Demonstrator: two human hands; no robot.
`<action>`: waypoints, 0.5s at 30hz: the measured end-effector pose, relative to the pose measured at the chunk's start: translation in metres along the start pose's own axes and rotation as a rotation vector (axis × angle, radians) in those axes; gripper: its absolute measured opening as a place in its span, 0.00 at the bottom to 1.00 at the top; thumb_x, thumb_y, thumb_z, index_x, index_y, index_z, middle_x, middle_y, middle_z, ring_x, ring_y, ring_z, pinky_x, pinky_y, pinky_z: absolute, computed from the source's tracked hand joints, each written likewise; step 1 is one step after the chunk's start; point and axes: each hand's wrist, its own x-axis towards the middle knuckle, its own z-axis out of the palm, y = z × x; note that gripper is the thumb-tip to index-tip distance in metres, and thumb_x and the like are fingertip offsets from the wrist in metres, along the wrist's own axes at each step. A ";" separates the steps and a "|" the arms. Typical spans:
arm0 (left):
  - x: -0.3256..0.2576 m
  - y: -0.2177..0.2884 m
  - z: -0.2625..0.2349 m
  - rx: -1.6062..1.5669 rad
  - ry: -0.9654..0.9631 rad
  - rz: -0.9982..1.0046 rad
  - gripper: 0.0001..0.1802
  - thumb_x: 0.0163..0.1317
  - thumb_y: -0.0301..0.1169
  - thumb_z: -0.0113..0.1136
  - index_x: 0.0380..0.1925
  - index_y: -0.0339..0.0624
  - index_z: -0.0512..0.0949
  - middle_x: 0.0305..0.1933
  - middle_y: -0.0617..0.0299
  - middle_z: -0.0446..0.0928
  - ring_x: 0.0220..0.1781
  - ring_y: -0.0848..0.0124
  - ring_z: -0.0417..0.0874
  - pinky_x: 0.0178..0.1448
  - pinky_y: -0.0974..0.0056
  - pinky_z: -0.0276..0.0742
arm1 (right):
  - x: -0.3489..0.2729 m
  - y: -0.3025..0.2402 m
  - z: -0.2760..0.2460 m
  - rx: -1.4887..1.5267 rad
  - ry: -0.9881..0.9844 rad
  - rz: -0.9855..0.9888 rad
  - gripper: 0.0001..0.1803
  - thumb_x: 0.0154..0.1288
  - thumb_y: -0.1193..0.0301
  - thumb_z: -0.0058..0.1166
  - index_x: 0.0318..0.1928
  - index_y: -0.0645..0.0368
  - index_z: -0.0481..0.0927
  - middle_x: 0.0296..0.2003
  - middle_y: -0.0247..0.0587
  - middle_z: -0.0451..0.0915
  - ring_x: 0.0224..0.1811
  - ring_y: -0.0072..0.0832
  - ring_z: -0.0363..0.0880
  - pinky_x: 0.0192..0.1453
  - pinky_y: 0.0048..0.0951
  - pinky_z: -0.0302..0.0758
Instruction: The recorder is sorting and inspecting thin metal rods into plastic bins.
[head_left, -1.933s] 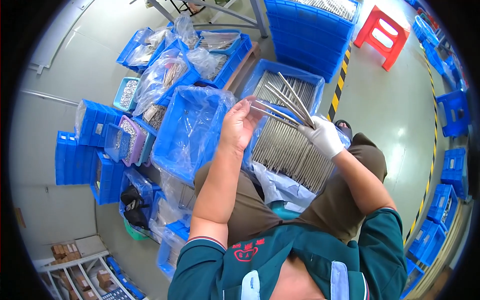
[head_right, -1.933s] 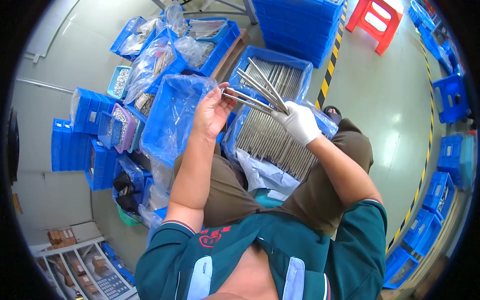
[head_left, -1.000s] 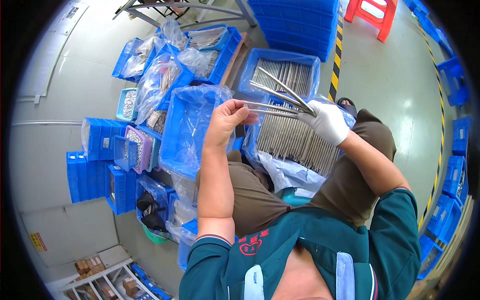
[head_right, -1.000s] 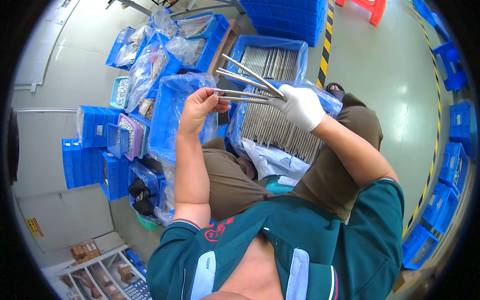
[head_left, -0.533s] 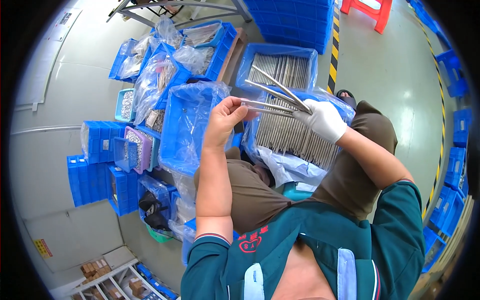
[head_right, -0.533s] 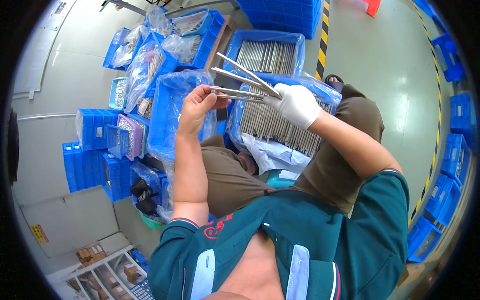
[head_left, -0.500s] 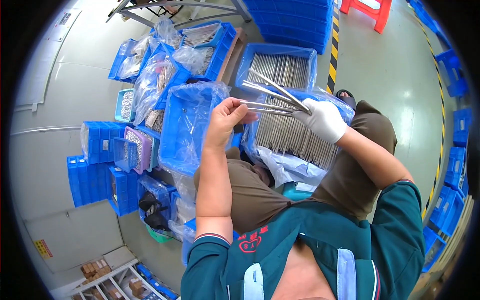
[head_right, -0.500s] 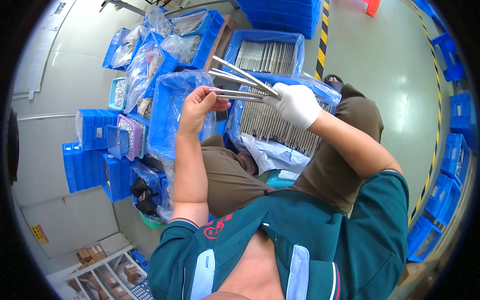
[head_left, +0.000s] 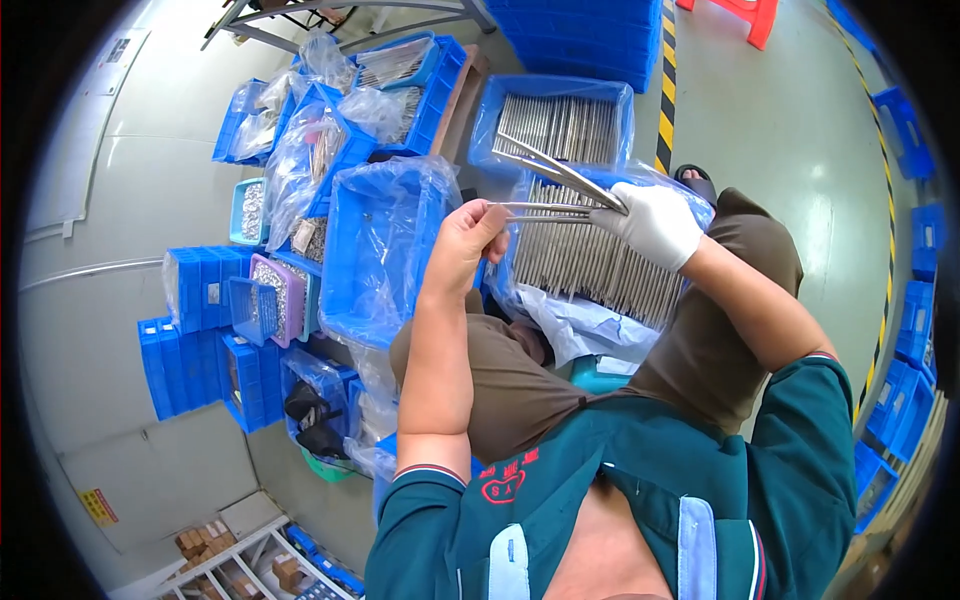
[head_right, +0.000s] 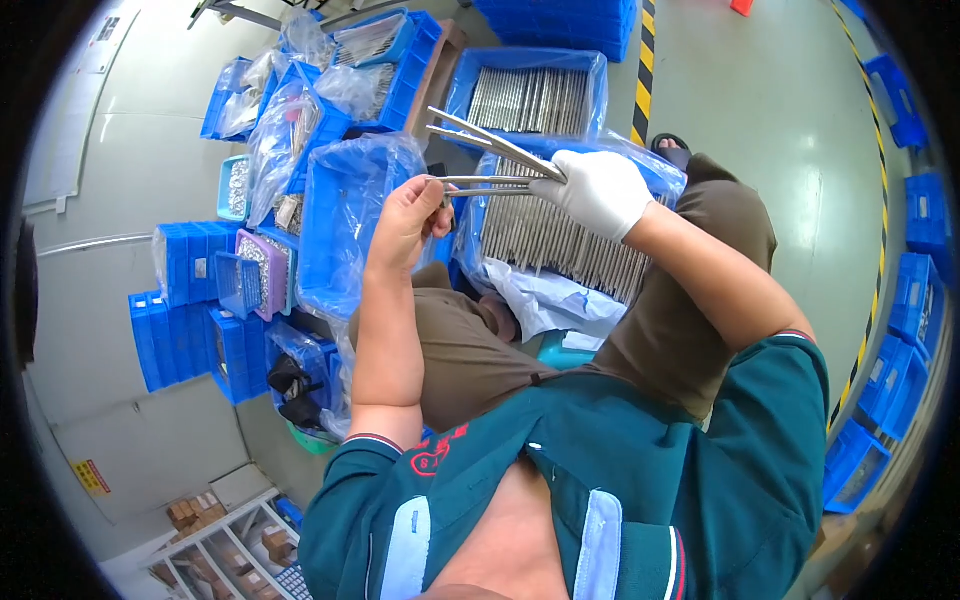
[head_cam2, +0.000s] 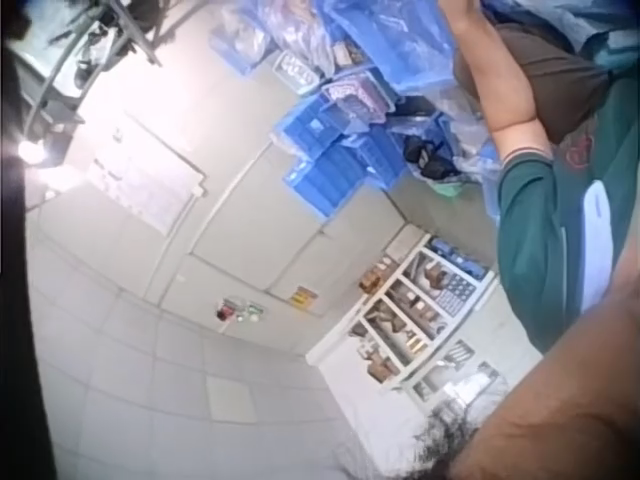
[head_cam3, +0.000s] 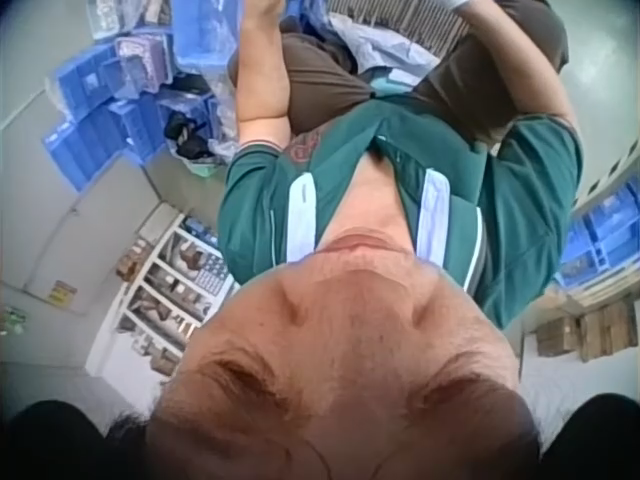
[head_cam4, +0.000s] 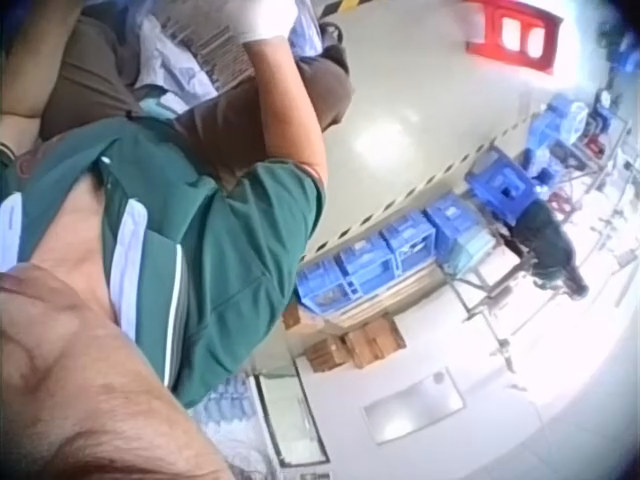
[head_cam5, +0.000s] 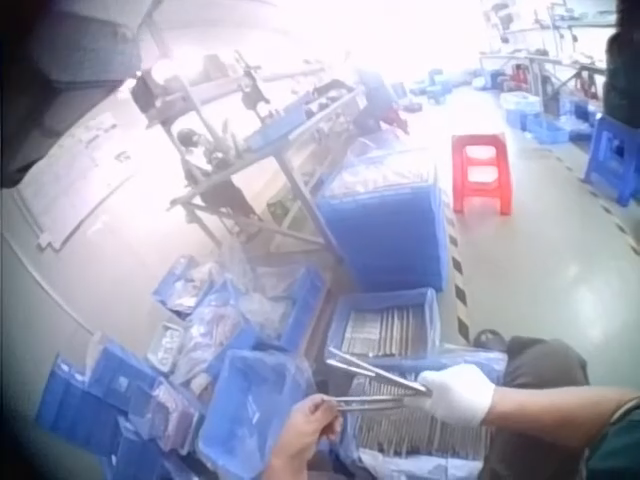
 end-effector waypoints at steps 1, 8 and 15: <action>-0.001 -0.001 -0.001 -0.006 -0.016 0.018 0.15 0.60 0.42 0.60 0.30 0.40 0.74 0.19 0.66 0.72 0.19 0.80 0.69 0.24 0.76 0.64 | 0.002 0.000 0.000 0.064 -0.072 0.074 0.17 0.62 0.56 0.52 0.32 0.58 0.80 0.20 0.47 0.77 0.24 0.42 0.77 0.30 0.36 0.72; -0.007 0.000 -0.007 0.023 -0.119 0.124 0.14 0.59 0.34 0.61 0.40 0.36 0.73 0.31 0.64 0.76 0.33 0.78 0.75 0.39 0.72 0.72 | 0.004 0.001 0.009 0.481 -0.369 0.379 0.24 0.62 0.52 0.50 0.41 0.62 0.79 0.26 0.42 0.76 0.29 0.30 0.74 0.36 0.30 0.69; -0.013 0.005 -0.009 0.033 -0.137 0.139 0.18 0.59 0.32 0.61 0.46 0.36 0.72 0.37 0.61 0.77 0.39 0.72 0.80 0.45 0.69 0.76 | 0.005 -0.003 0.015 0.940 -0.551 0.471 0.16 0.61 0.57 0.55 0.31 0.58 0.77 0.18 0.29 0.71 0.16 0.18 0.65 0.19 0.22 0.60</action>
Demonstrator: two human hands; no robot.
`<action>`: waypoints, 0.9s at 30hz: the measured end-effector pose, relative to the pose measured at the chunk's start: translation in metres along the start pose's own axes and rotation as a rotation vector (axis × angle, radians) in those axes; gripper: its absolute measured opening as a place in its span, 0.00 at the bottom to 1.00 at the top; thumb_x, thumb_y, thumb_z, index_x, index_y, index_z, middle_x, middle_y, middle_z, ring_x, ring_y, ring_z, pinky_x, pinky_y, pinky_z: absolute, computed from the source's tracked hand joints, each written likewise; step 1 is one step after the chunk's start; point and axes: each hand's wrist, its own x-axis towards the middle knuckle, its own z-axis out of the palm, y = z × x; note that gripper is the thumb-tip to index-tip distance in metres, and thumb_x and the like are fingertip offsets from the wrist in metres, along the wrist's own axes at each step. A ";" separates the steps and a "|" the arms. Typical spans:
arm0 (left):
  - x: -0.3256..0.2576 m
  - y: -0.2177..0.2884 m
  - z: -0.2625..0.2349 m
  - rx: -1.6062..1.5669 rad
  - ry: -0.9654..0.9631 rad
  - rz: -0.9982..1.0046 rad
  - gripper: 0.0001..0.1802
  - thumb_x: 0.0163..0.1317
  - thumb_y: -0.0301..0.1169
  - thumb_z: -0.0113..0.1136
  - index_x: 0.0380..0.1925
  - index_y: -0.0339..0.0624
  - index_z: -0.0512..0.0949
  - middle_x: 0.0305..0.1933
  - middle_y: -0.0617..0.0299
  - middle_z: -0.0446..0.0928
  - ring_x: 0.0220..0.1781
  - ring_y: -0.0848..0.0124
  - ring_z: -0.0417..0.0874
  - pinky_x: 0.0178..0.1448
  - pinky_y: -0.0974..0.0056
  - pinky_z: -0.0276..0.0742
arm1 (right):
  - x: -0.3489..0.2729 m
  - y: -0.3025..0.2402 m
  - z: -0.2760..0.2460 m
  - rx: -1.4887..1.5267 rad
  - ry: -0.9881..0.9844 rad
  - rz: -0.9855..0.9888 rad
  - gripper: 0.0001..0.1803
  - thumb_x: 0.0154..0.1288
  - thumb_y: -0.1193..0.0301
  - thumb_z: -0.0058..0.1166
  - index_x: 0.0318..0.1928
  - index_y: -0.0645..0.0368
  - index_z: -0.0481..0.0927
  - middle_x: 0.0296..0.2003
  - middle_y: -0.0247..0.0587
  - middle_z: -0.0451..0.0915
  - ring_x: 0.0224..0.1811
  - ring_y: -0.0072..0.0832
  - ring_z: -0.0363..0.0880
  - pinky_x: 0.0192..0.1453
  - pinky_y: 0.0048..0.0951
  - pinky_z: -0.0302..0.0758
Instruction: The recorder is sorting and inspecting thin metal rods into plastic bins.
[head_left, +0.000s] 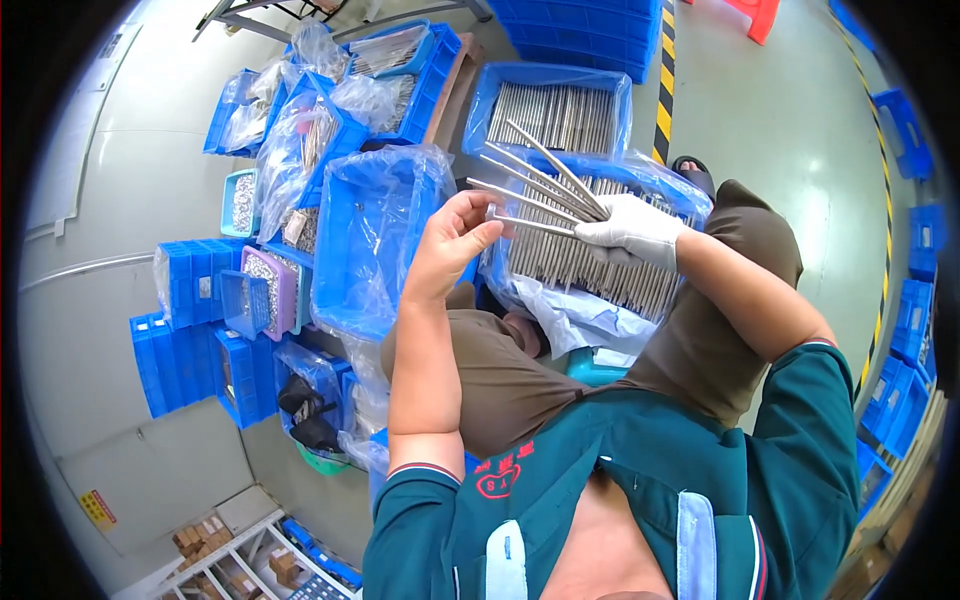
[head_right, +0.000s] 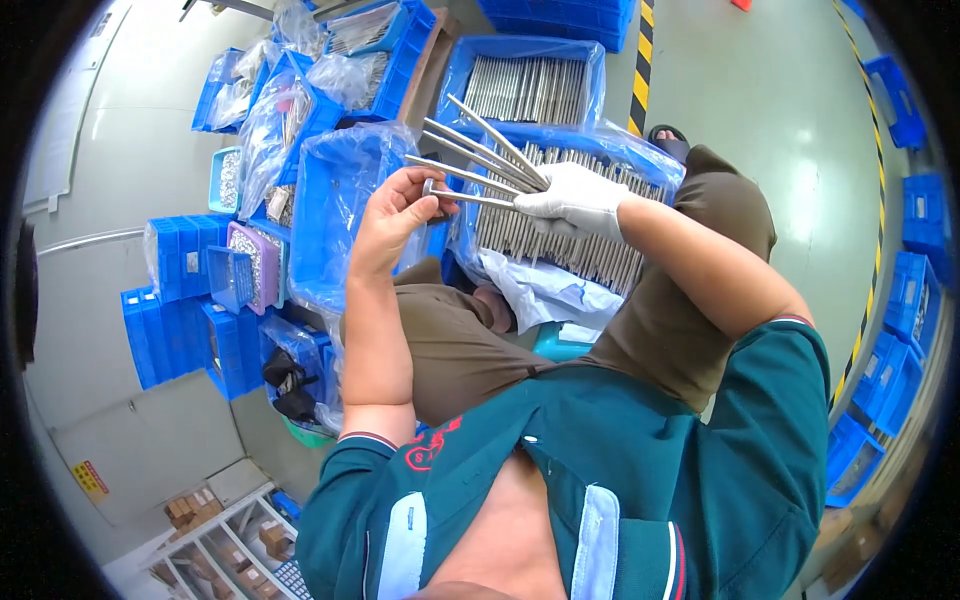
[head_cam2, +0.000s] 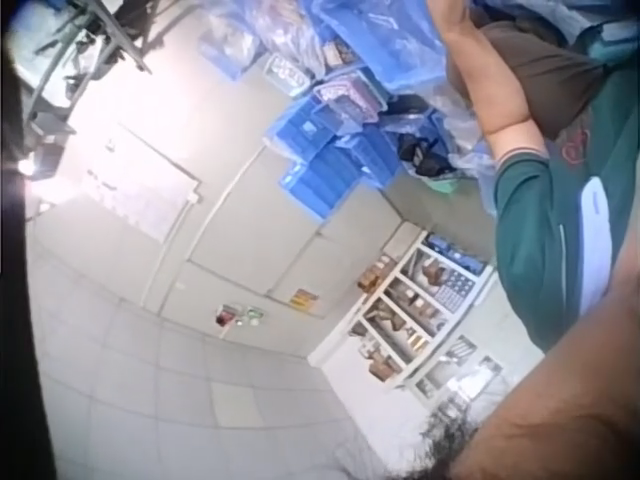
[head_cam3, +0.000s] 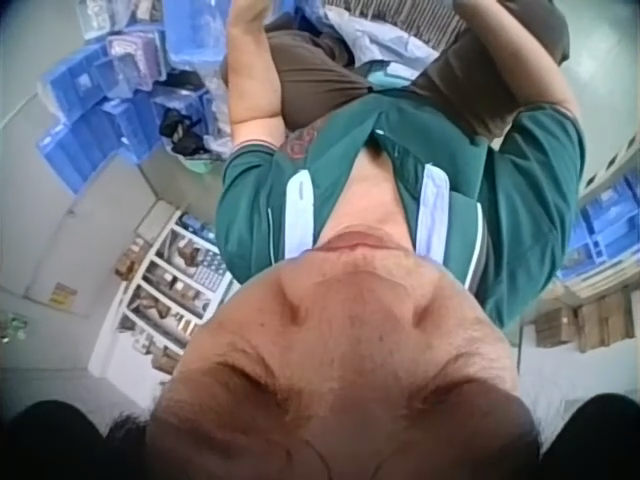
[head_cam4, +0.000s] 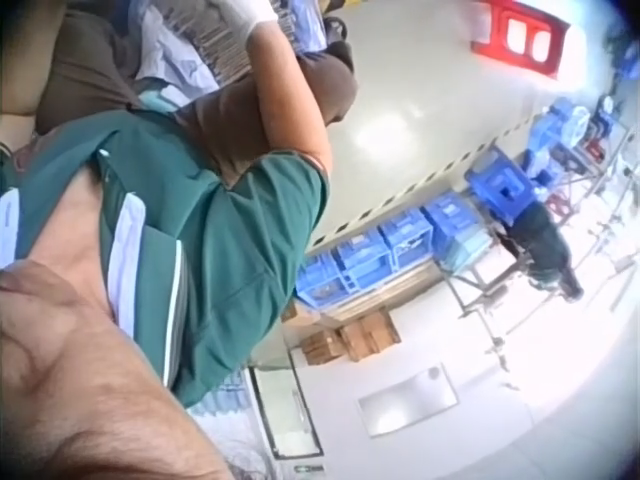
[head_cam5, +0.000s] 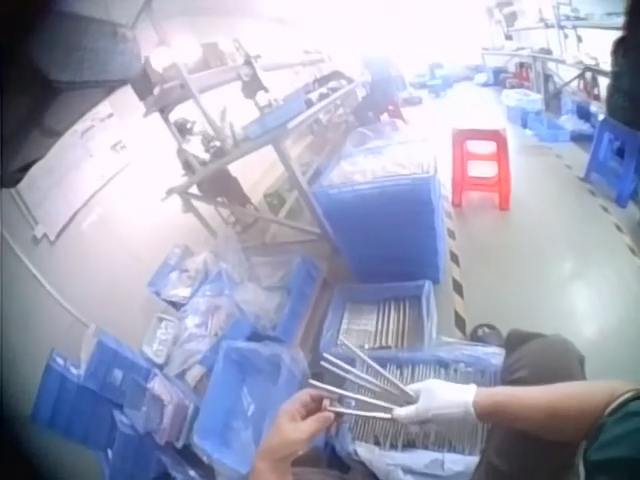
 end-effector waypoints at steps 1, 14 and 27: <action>-0.002 0.002 0.001 -0.003 0.004 0.001 0.18 0.59 0.32 0.61 0.46 0.36 0.72 0.37 0.61 0.77 0.39 0.72 0.80 0.45 0.69 0.76 | -0.003 -0.004 0.002 0.108 -0.052 0.060 0.16 0.62 0.57 0.55 0.28 0.57 0.75 0.18 0.28 0.71 0.14 0.17 0.64 0.17 0.21 0.58; -0.013 0.007 -0.047 -0.172 0.438 0.102 0.13 0.64 0.37 0.56 0.37 0.38 0.76 0.23 0.67 0.72 0.21 0.81 0.69 0.25 0.76 0.66 | -0.019 -0.004 -0.010 -0.769 0.437 -0.382 0.18 0.62 0.55 0.51 0.39 0.58 0.79 0.25 0.49 0.78 0.28 0.42 0.78 0.35 0.35 0.73; -0.001 -0.001 -0.008 -0.274 0.240 0.010 0.14 0.63 0.35 0.56 0.44 0.39 0.73 0.37 0.58 0.80 0.38 0.71 0.82 0.41 0.71 0.73 | -0.010 -0.011 0.007 -0.411 0.192 -0.065 0.17 0.66 0.58 0.48 0.34 0.61 0.75 0.16 0.32 0.70 0.16 0.19 0.69 0.24 0.25 0.65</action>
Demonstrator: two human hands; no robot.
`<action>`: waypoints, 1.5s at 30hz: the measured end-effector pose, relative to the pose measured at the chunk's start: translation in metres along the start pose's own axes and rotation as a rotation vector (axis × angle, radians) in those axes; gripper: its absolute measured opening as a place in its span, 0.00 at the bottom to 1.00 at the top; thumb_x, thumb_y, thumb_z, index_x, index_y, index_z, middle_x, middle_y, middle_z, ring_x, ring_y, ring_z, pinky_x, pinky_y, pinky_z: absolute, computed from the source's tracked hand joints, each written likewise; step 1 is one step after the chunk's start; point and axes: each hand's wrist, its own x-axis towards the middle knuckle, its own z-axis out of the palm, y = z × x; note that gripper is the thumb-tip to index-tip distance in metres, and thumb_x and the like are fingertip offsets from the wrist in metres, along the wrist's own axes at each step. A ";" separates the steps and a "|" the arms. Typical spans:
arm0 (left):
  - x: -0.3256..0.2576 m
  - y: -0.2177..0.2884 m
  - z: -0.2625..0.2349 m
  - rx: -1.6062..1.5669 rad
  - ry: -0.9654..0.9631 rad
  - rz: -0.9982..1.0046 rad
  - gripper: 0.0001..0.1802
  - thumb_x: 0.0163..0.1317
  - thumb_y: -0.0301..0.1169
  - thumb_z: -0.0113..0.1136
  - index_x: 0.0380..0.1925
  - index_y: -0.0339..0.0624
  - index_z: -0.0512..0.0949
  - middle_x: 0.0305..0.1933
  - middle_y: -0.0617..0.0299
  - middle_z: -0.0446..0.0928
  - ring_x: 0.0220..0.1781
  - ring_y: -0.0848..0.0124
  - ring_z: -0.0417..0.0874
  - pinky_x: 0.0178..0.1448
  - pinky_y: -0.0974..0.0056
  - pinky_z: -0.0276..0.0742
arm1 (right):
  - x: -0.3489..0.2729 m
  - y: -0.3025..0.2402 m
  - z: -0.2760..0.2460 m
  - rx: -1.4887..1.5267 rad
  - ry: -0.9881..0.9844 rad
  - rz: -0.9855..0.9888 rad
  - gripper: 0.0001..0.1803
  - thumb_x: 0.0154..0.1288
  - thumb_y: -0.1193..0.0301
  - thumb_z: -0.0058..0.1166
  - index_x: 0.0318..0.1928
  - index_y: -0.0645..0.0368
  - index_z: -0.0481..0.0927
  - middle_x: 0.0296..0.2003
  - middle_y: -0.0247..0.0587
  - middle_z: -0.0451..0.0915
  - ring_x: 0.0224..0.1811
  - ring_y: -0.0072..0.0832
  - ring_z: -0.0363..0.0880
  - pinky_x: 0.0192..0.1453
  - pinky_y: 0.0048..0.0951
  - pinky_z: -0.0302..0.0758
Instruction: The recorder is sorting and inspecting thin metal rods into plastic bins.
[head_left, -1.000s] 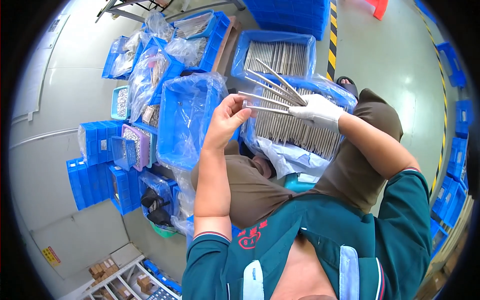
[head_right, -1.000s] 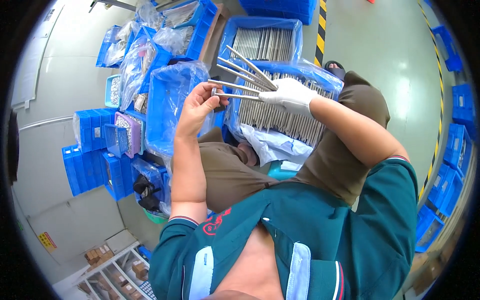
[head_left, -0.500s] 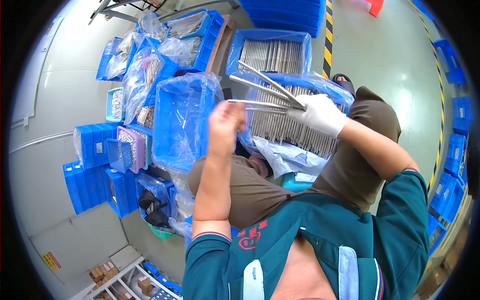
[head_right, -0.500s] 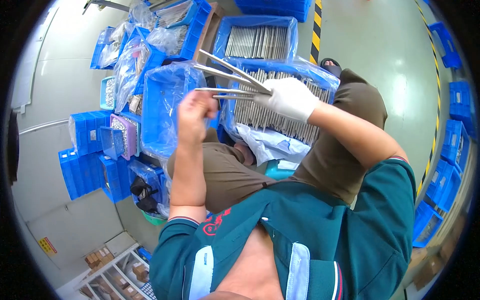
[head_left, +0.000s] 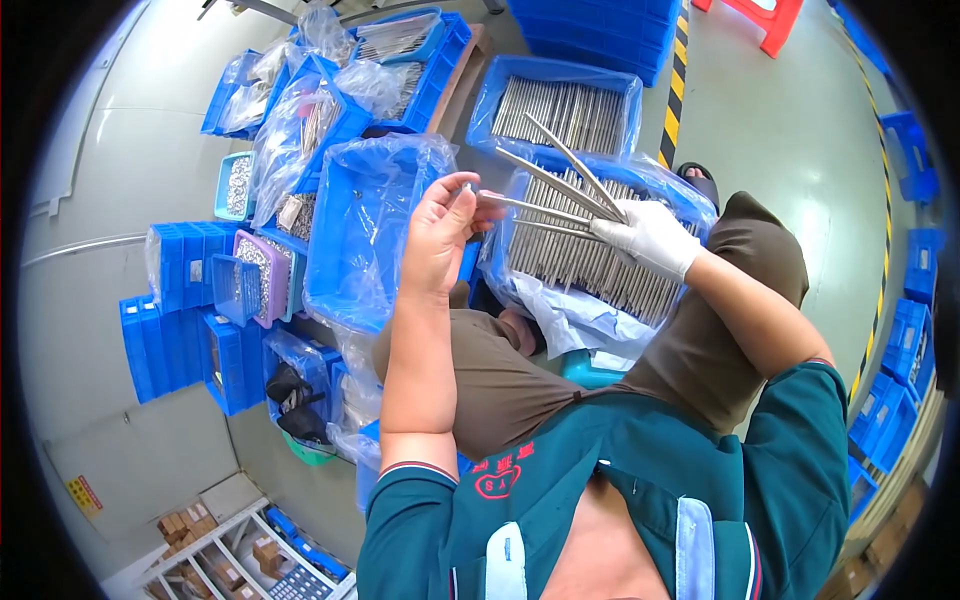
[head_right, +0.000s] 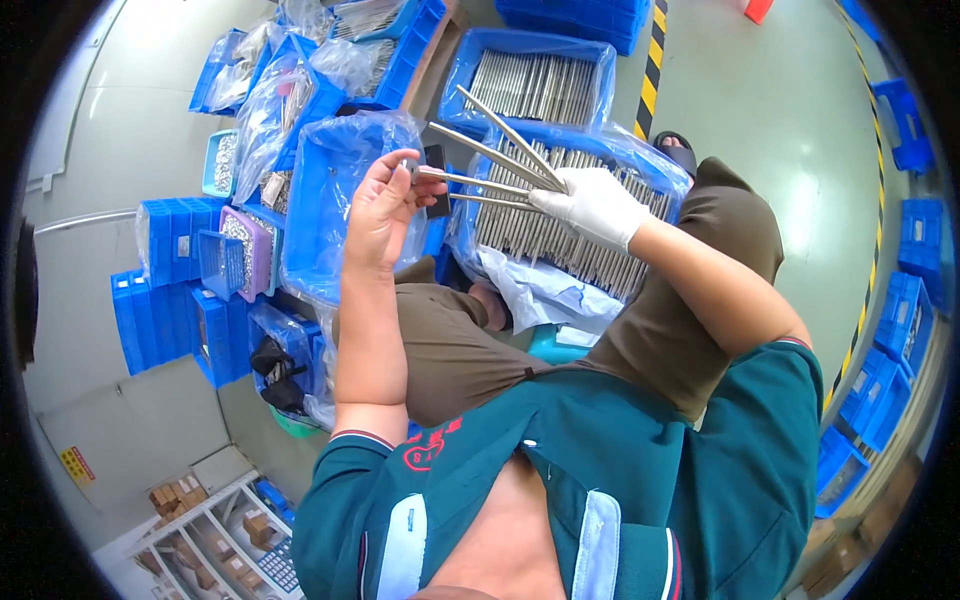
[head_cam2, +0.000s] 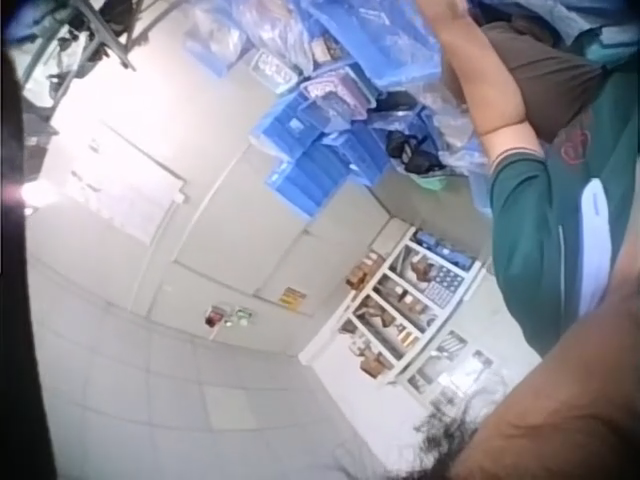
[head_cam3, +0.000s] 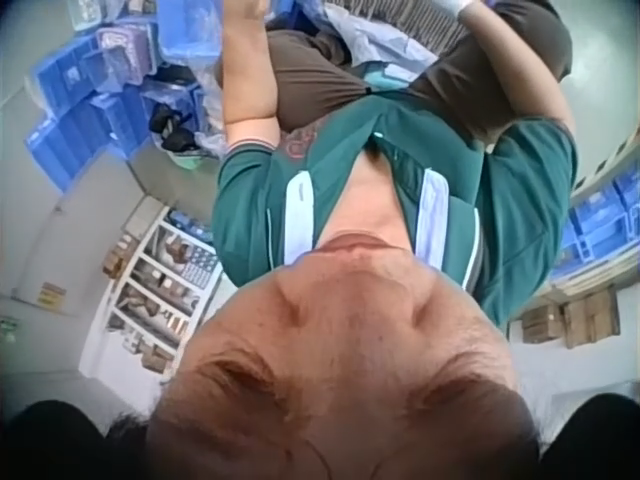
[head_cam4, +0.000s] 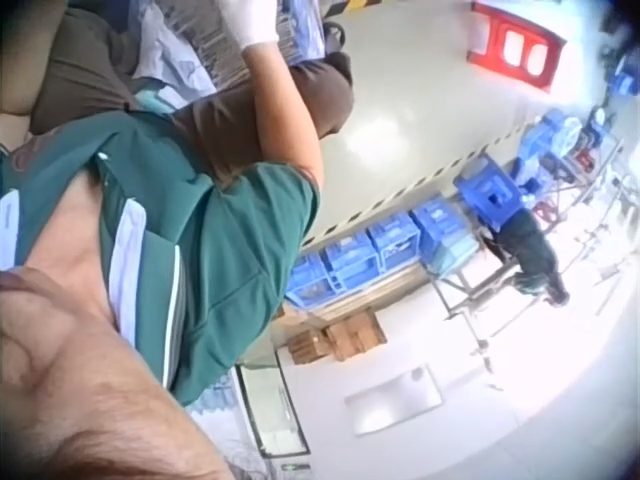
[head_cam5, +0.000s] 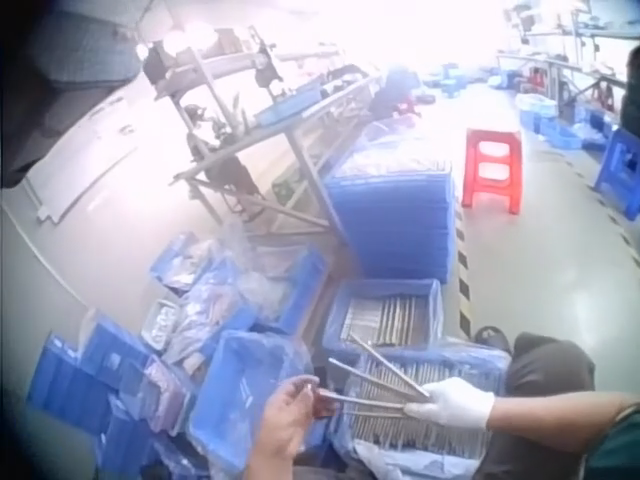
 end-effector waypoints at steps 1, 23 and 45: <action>0.000 -0.002 -0.001 -0.001 0.002 0.005 0.14 0.63 0.35 0.56 0.44 0.39 0.73 0.37 0.58 0.80 0.38 0.71 0.82 0.41 0.71 0.73 | 0.001 0.002 0.002 -0.013 0.021 -0.028 0.17 0.66 0.58 0.48 0.36 0.62 0.75 0.17 0.33 0.71 0.17 0.19 0.69 0.25 0.25 0.67; 0.005 -0.007 -0.003 0.144 -0.113 -0.116 0.14 0.56 0.26 0.63 0.42 0.36 0.74 0.42 0.52 0.80 0.42 0.70 0.82 0.47 0.70 0.76 | -0.010 -0.007 -0.006 -0.420 0.216 -0.177 0.19 0.64 0.55 0.46 0.36 0.59 0.80 0.29 0.53 0.78 0.34 0.45 0.78 0.39 0.39 0.71; 0.006 -0.013 0.010 0.219 -0.043 -0.066 0.12 0.61 0.36 0.60 0.30 0.38 0.73 0.26 0.56 0.80 0.26 0.71 0.81 0.34 0.69 0.77 | 0.000 0.009 0.010 -0.635 0.464 -0.447 0.13 0.62 0.61 0.50 0.28 0.57 0.76 0.19 0.46 0.76 0.21 0.43 0.77 0.25 0.38 0.72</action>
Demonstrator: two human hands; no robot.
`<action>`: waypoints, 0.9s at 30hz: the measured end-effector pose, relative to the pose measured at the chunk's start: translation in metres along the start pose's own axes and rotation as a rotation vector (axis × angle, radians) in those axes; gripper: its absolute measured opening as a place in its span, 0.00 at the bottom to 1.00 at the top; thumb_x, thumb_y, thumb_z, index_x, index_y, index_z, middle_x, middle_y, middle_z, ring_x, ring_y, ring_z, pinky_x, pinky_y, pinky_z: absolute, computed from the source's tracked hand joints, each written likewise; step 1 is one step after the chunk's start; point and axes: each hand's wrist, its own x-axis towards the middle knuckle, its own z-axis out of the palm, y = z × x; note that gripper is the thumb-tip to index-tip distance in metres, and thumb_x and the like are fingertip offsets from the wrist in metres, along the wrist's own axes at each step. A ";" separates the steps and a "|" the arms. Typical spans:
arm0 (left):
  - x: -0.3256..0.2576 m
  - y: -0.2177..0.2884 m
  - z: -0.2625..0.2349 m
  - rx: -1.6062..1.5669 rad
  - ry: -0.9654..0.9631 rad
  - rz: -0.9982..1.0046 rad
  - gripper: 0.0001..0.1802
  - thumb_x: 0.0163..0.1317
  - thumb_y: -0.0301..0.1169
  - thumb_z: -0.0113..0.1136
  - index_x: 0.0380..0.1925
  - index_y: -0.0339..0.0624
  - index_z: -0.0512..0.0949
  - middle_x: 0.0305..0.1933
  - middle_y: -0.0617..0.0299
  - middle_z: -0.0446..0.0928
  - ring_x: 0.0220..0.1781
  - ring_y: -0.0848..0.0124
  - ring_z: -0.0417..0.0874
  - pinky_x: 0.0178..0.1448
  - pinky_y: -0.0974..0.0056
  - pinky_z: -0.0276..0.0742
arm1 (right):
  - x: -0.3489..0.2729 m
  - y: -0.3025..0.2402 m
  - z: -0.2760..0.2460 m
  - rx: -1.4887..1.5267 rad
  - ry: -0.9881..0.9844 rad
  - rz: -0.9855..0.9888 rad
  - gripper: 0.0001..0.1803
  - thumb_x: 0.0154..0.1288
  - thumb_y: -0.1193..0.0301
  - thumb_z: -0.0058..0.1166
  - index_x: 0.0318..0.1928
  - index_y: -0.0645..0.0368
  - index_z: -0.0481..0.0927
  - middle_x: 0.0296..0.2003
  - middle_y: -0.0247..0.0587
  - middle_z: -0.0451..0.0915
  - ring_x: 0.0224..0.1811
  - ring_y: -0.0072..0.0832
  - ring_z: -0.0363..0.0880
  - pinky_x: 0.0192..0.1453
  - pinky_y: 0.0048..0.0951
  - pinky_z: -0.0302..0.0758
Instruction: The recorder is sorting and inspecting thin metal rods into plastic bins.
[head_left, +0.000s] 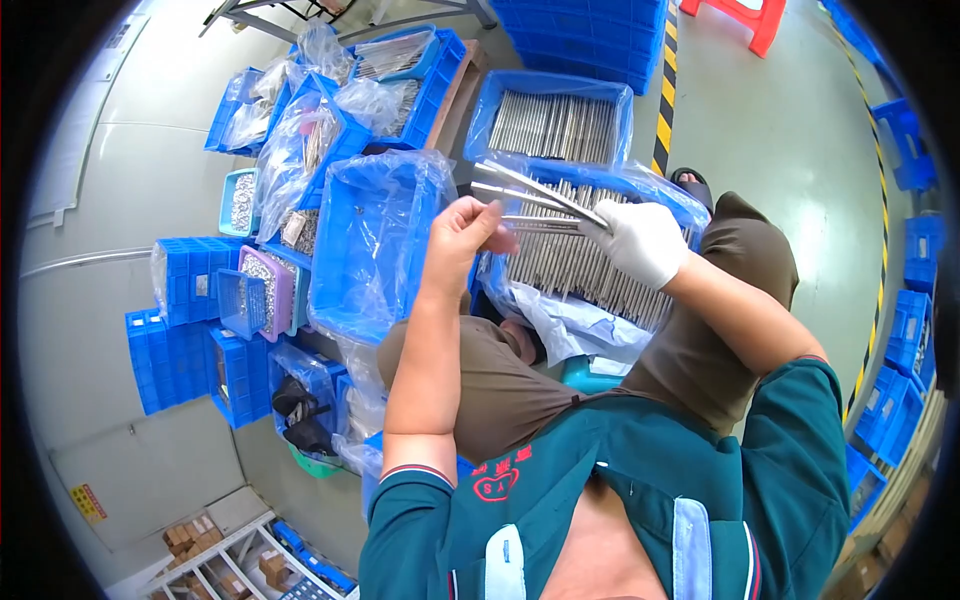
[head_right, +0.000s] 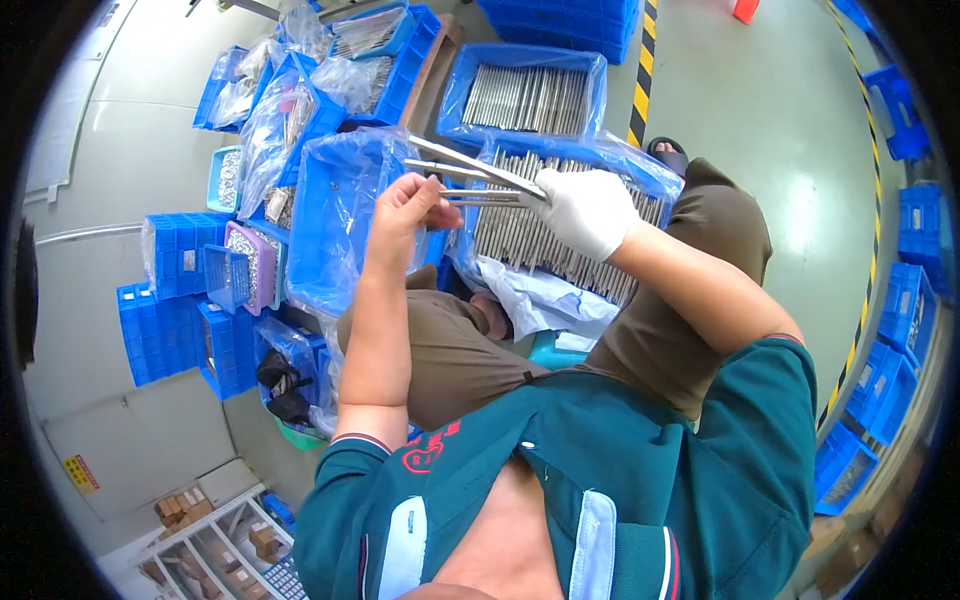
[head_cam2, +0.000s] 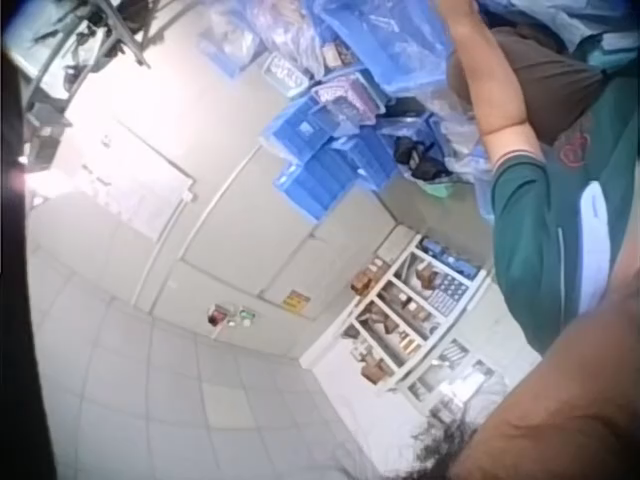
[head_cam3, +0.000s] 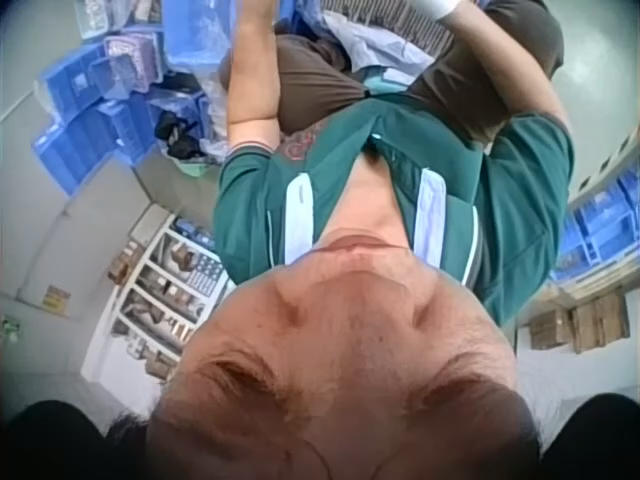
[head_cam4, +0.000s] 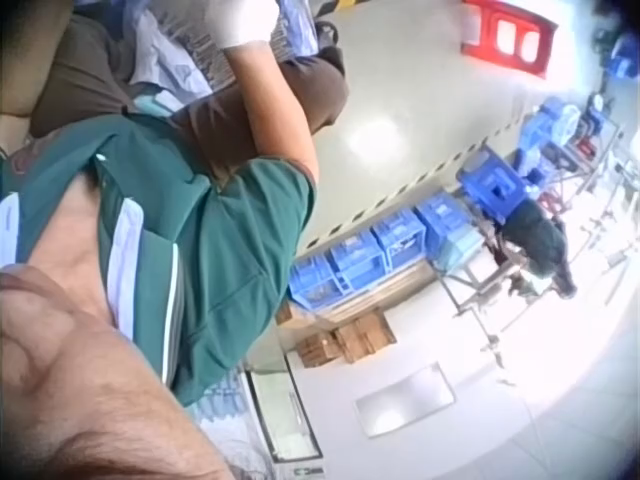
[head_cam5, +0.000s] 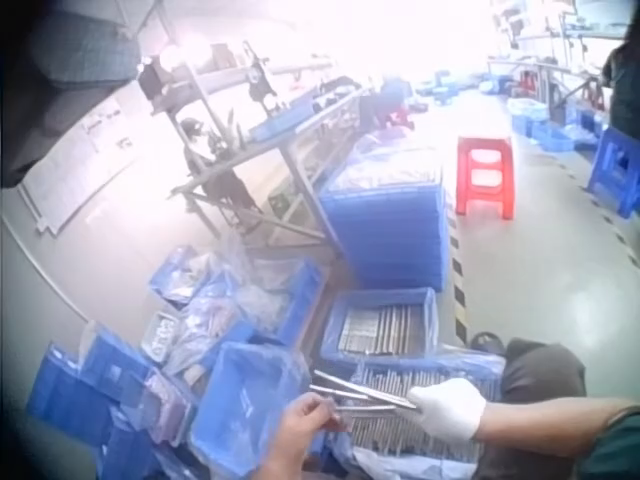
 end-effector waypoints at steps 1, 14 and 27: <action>0.000 -0.003 0.000 0.026 0.018 -0.092 0.14 0.61 0.39 0.59 0.28 0.40 0.73 0.24 0.56 0.79 0.23 0.71 0.81 0.31 0.69 0.77 | 0.001 0.001 0.001 -0.001 0.002 -0.002 0.13 0.62 0.61 0.50 0.28 0.57 0.76 0.19 0.46 0.76 0.21 0.43 0.77 0.25 0.38 0.72; 0.000 -0.002 -0.006 0.000 -0.146 0.109 0.12 0.59 0.24 0.59 0.43 0.36 0.74 0.41 0.58 0.79 0.42 0.75 0.79 0.49 0.73 0.73 | 0.003 0.001 0.000 0.595 -0.381 0.377 0.21 0.62 0.54 0.47 0.32 0.62 0.79 0.22 0.45 0.76 0.23 0.36 0.75 0.30 0.34 0.69; 0.002 0.009 0.002 0.077 0.014 0.131 0.11 0.62 0.31 0.56 0.41 0.36 0.74 0.34 0.63 0.76 0.33 0.77 0.77 0.38 0.71 0.75 | 0.015 -0.005 -0.005 0.580 -0.383 0.374 0.20 0.63 0.55 0.47 0.38 0.60 0.79 0.24 0.46 0.76 0.27 0.38 0.76 0.35 0.34 0.70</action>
